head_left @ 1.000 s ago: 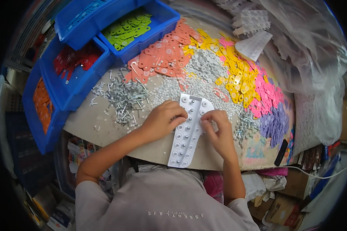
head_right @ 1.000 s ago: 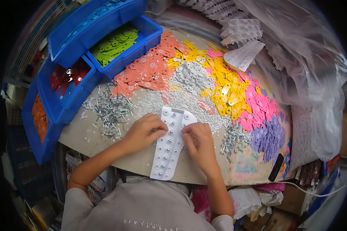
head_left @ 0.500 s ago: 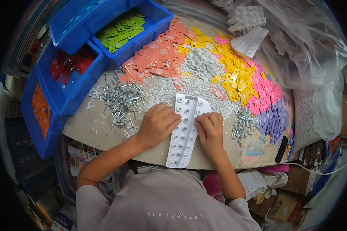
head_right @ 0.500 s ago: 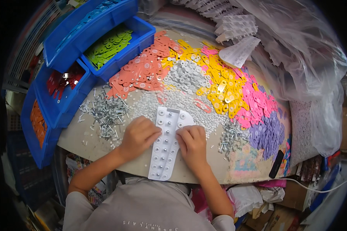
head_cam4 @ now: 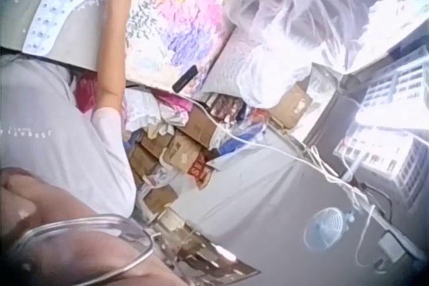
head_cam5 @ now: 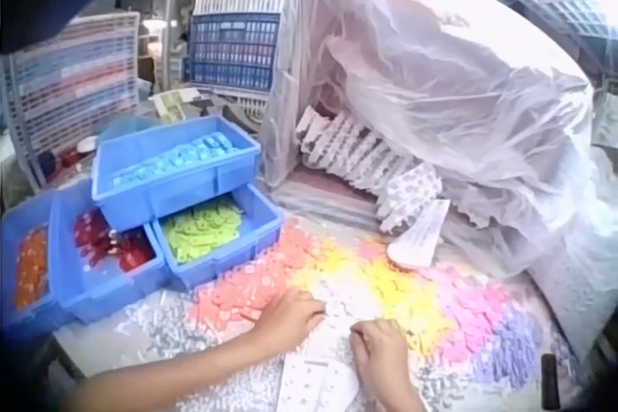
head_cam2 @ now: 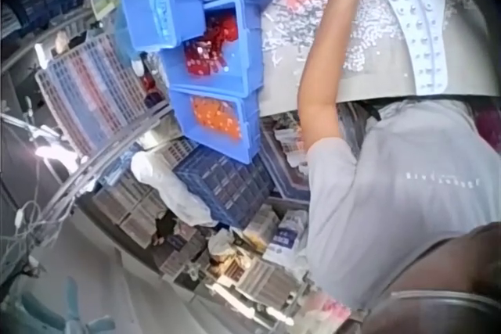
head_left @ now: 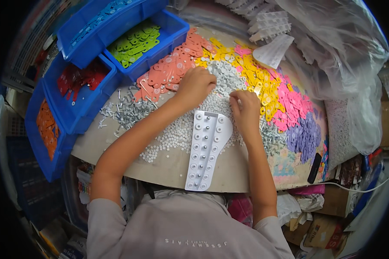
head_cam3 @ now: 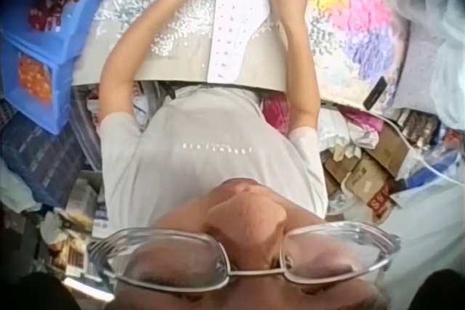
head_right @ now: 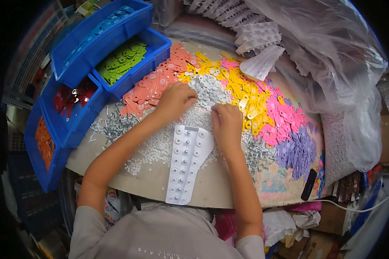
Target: Assemble a toy musical instrument by inserting pins and colored keys into a plastic base.
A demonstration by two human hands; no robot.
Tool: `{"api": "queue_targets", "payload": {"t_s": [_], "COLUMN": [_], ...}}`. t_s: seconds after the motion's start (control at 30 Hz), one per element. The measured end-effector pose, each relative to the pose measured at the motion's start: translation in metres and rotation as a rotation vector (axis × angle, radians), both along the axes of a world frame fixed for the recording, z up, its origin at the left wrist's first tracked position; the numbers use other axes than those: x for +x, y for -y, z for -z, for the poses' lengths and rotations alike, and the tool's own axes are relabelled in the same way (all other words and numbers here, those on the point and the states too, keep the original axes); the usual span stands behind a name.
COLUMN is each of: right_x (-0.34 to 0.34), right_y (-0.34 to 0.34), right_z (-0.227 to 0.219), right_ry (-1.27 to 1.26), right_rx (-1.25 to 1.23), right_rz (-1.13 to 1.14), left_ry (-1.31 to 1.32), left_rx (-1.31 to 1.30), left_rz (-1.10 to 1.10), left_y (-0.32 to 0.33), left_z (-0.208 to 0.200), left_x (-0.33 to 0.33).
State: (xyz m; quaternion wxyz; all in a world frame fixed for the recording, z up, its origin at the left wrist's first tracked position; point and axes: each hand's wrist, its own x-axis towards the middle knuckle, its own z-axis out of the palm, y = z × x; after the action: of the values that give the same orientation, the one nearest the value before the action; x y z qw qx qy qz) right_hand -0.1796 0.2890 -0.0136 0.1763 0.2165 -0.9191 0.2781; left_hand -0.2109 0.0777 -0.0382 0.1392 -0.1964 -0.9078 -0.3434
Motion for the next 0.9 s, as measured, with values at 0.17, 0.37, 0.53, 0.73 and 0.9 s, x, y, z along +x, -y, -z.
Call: {"api": "queue_targets", "payload": {"t_s": [0.17,0.37,0.53,0.73,0.9], "right_x": [-0.019,-0.022,-0.025,-0.014,0.041], "right_y": [0.009,0.013,0.008,0.005,0.001], "right_z": [0.015,0.023,0.022,0.007,-0.030], "right_ry": [0.052,0.108,0.115,0.256,0.251], "right_rx": [0.083,0.027,0.007,-0.053,-0.206], "right_rz": [-0.008,0.006,-0.019,0.019,-0.014], "left_ry": [-0.079,-0.073,0.028,0.249,0.395], "left_rx": [-0.033,0.009,0.153,0.310,0.323], "left_rz": [-0.024,-0.019,-0.060,0.132,0.168], "left_y": [-0.010,-0.007,-0.012,0.009,0.025], "left_z": [0.011,0.007,-0.027,-0.055,-0.041], "left_x": [0.000,0.008,0.034,0.091,0.135]}}
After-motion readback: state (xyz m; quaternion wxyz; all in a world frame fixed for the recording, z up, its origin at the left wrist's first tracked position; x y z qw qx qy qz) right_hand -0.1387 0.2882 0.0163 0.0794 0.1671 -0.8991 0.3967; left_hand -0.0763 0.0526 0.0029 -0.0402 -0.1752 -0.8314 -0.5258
